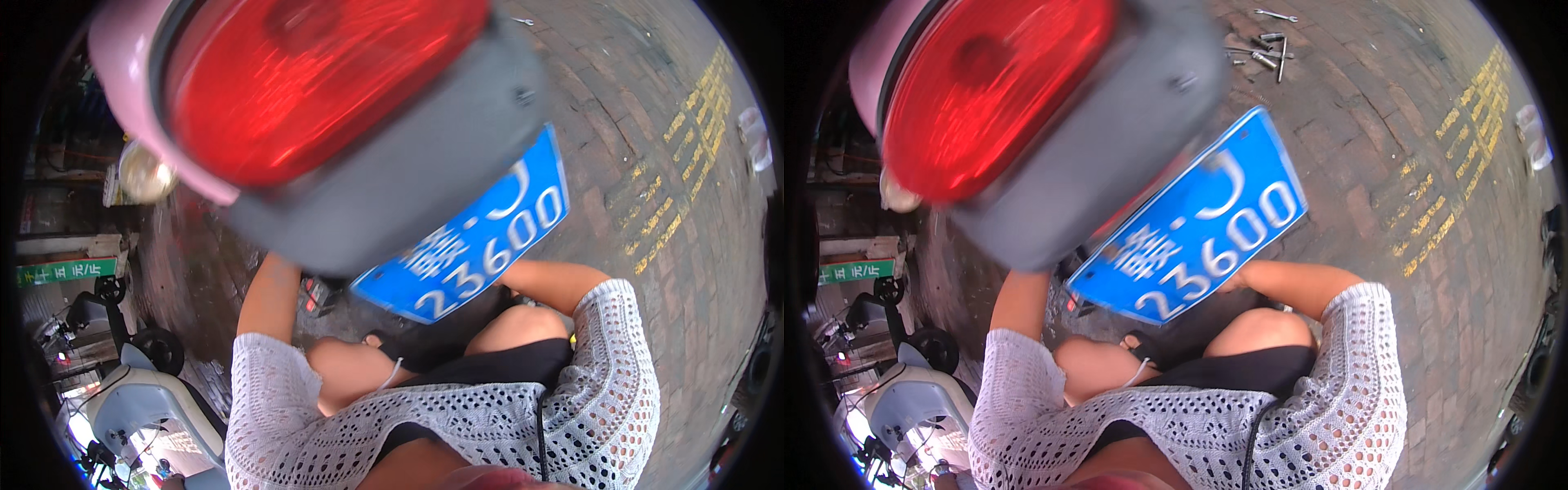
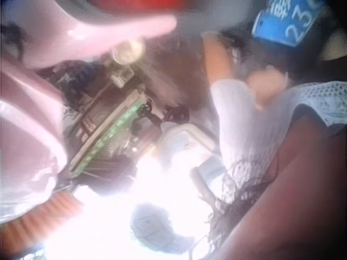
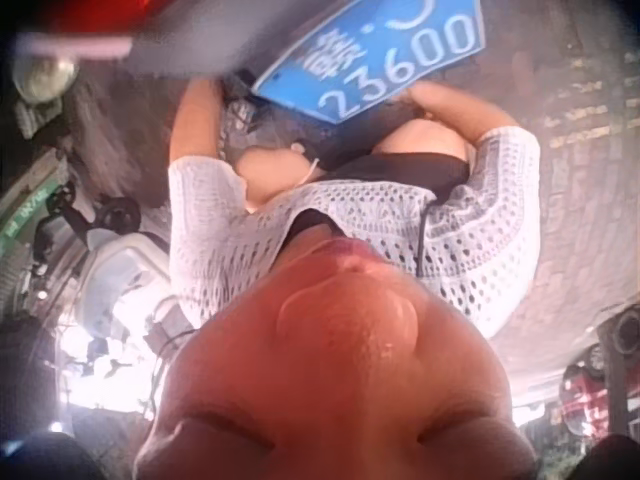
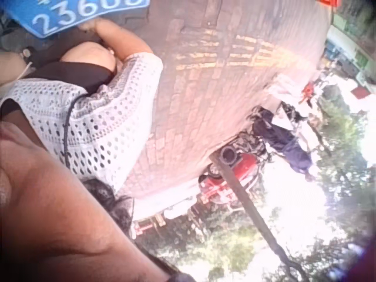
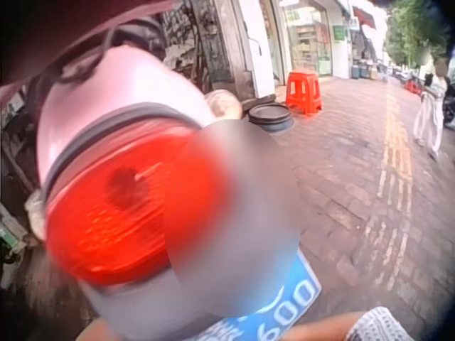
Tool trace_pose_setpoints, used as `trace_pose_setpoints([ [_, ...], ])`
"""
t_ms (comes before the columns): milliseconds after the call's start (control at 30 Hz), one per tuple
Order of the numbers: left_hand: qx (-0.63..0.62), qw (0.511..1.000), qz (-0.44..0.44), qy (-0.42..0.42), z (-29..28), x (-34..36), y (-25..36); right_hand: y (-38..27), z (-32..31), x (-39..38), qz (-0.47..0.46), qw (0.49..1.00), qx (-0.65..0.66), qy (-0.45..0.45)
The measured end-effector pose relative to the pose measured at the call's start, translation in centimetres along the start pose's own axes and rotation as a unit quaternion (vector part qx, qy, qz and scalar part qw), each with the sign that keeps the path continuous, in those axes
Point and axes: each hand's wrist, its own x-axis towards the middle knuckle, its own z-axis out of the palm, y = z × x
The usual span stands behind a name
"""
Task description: The person selects socket bits from a wall rack, attaches them to a cordless impact wrench, and uses the tool to remove bolts from the rear wheel and brake assembly of a pink scooter. The person then manually adjusts the brake caliper and reattaches bolts to the wheel hub.
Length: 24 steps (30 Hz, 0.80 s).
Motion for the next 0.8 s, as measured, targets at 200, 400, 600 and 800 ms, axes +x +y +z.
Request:
trace_pose_setpoints([
  [200, -0.02, 0.996, 0.079, -0.031, 0.9, 1.1, -1.5, -8.9, 4.6, 5.3, 0.012, 0.985, -0.172, 0.013],
  [400, -0.085, 0.975, 0.192, 0.078, 2.9, -0.7, 0.1, -7.7, 7.9, 8.0, 0.007, 0.995, 0.037, 0.089],
  [600, -0.13, 0.973, 0.172, 0.079, 2.6, -0.8, 0.2, -10.7, 8.9, 6.7, 0.107, 0.989, 0.009, 0.1],
  [800, -0.235, 0.965, 0.096, 0.068, 1.8, -2.3, -4.1, -17.9, 14.3, 12.4, 0.173, 0.954, 0.124, 0.21],
])
